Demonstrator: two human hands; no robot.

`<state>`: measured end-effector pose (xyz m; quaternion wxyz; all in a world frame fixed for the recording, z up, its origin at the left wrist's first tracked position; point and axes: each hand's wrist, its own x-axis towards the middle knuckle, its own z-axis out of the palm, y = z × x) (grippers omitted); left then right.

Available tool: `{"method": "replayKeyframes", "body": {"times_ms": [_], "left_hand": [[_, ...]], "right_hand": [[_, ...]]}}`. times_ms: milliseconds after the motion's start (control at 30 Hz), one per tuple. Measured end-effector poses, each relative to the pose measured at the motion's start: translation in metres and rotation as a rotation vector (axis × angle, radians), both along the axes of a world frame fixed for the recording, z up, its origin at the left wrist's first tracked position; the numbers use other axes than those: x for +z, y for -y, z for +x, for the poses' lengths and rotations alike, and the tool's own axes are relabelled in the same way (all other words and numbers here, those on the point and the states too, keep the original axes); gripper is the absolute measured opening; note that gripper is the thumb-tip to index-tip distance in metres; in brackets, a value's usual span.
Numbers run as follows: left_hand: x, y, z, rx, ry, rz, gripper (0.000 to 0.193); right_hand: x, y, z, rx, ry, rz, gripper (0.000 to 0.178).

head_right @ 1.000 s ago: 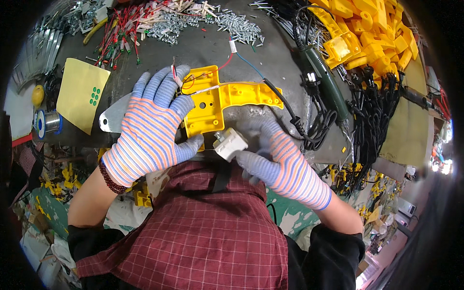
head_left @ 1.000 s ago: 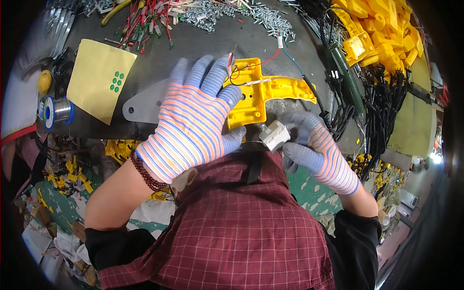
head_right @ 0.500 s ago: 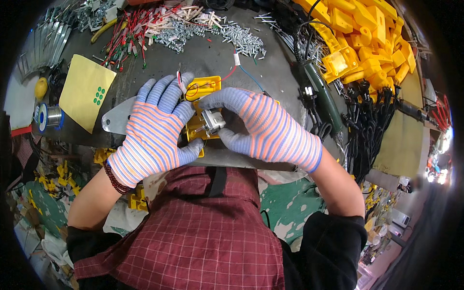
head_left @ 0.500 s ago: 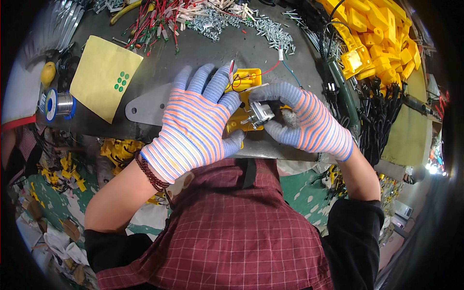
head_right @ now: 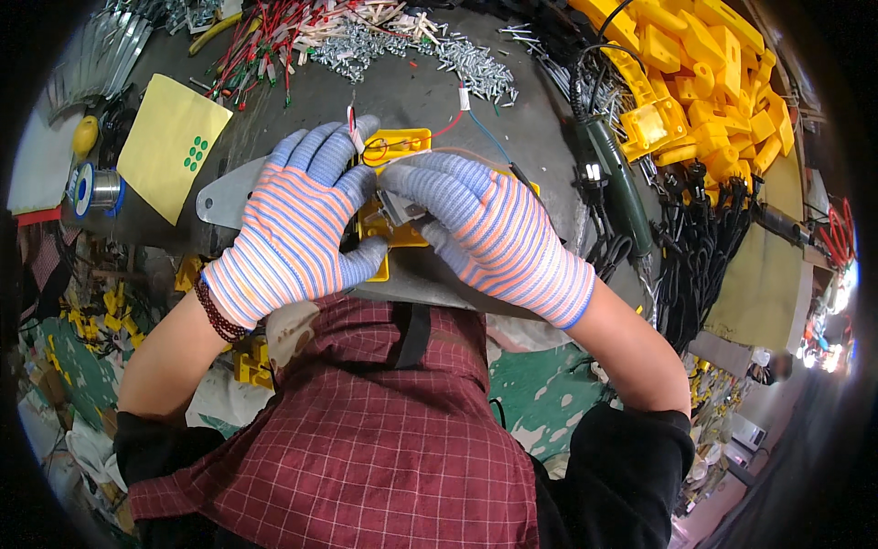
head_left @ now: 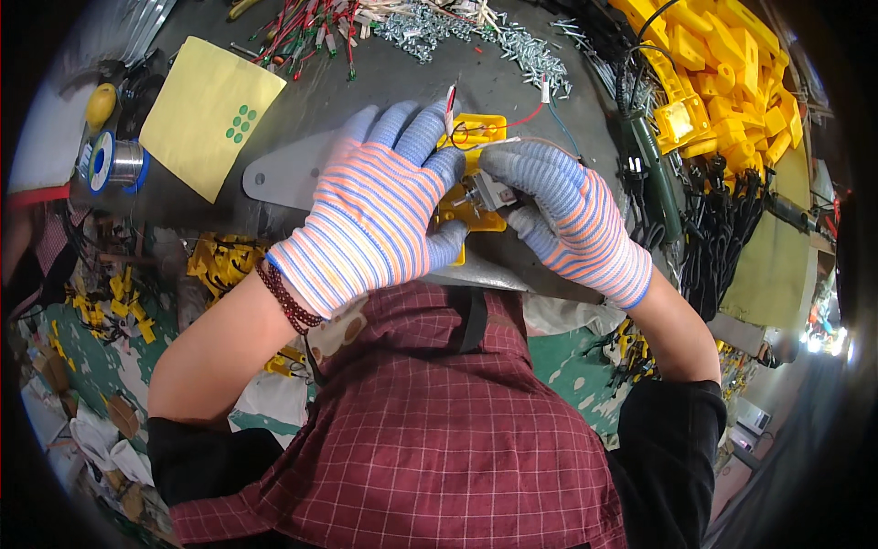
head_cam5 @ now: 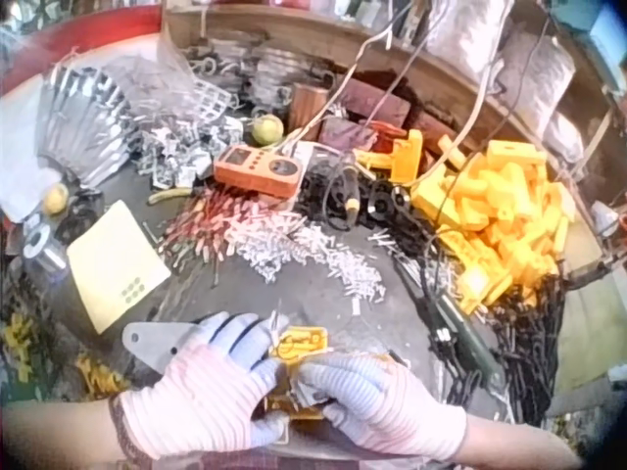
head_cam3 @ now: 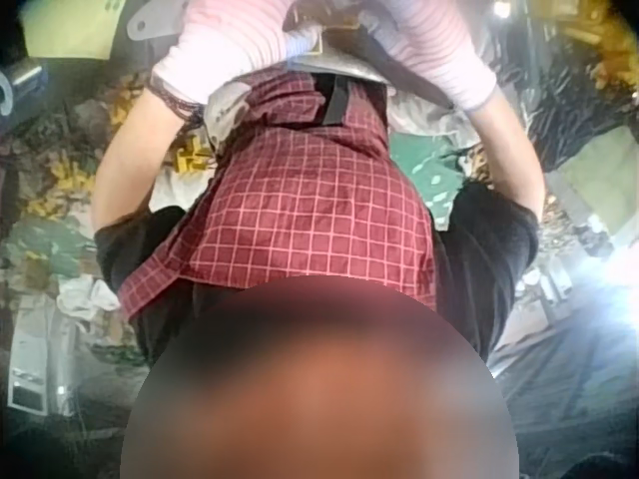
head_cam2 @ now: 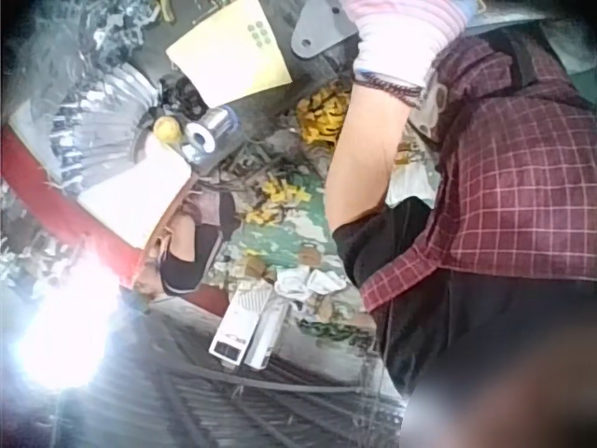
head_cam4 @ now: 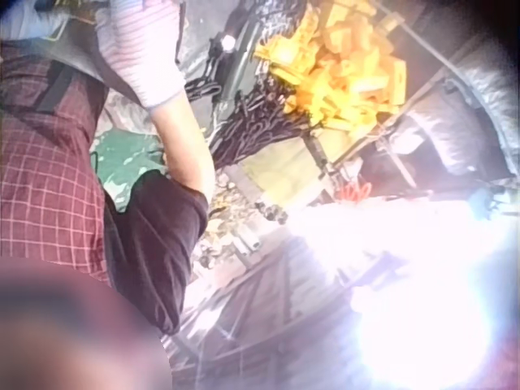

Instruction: Assembling and soldering internal components of a handheld power tool.

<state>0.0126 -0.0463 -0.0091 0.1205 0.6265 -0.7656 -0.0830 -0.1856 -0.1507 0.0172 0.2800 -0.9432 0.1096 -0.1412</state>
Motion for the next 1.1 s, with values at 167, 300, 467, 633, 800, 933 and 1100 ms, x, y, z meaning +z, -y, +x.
{"method": "replayKeyframes", "body": {"times_ms": [167,300,467,633,800,933,1100], "left_hand": [[0.005,0.0,0.007,-0.059,0.027,0.038,0.064],[0.004,0.002,0.009,-0.073,0.017,0.029,0.067],[0.01,0.002,0.007,-0.05,0.03,0.091,0.07],[0.009,0.002,-0.001,0.019,0.076,0.044,0.073],[0.008,0.003,0.003,0.004,0.08,0.053,0.076],[0.008,0.003,0.003,-0.006,0.109,0.087,0.082],[0.006,0.003,0.004,-0.01,0.128,0.087,0.084]], "right_hand": [[-0.003,-0.006,0.003,-0.037,0.018,-0.161,0.05],[-0.004,-0.007,0.001,-0.03,0.005,-0.187,0.049],[-0.003,-0.012,0.004,-0.015,0.056,-0.227,0.043],[-0.015,-0.009,0.002,-0.015,0.103,-0.214,0.038],[-0.01,-0.017,0.006,-0.083,0.084,-0.169,0.034],[0.006,-0.016,0.007,-0.051,-0.038,-0.413,0.032],[0.011,-0.028,0.008,-0.199,-0.057,-0.047,0.034]]}}
